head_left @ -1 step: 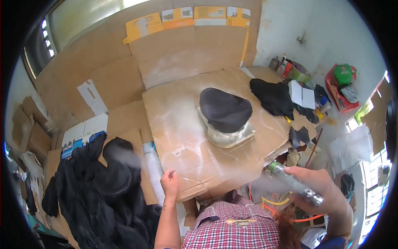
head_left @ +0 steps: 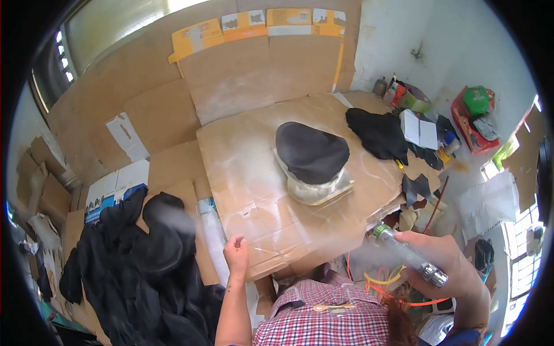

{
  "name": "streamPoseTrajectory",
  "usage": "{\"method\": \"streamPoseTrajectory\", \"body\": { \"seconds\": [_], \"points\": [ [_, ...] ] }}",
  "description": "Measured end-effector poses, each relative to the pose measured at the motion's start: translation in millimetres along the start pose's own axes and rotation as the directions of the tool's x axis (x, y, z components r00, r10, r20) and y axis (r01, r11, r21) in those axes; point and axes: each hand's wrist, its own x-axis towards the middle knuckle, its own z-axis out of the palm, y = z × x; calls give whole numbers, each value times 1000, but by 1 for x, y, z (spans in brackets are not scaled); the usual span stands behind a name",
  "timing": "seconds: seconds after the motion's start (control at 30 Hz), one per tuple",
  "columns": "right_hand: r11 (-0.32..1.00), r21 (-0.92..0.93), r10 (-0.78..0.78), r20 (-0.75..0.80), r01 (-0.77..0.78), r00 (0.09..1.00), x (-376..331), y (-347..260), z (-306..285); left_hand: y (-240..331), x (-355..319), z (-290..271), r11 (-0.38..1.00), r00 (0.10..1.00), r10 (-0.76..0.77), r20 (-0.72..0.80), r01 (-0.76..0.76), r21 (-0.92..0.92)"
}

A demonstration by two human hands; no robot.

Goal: Applying adhesive to seat covers using a spray gun and fitting them onto seat bases in a manufacturing setting.

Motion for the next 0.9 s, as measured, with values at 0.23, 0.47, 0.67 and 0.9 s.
{"method": "streamPoseTrajectory", "body": {
  "seconds": [0.23,0.47,0.67,0.9],
  "points": [
    [973,-10,227,-159,-232,961,-37,39,-14,15,-8,8,1000,999,-13,51,13,-14],
    [989,-55,122,-218,-137,968,-36,53,-18,14,-3,17,998,996,-59,63,61,-26],
    [986,20,165,-143,-164,976,-42,51,-28,3,15,52,997,999,-6,38,3,78],
    [996,-17,84,-158,-88,984,-29,53,-21,107,112,121,880,892,435,119,-450,154]
  ]
}}
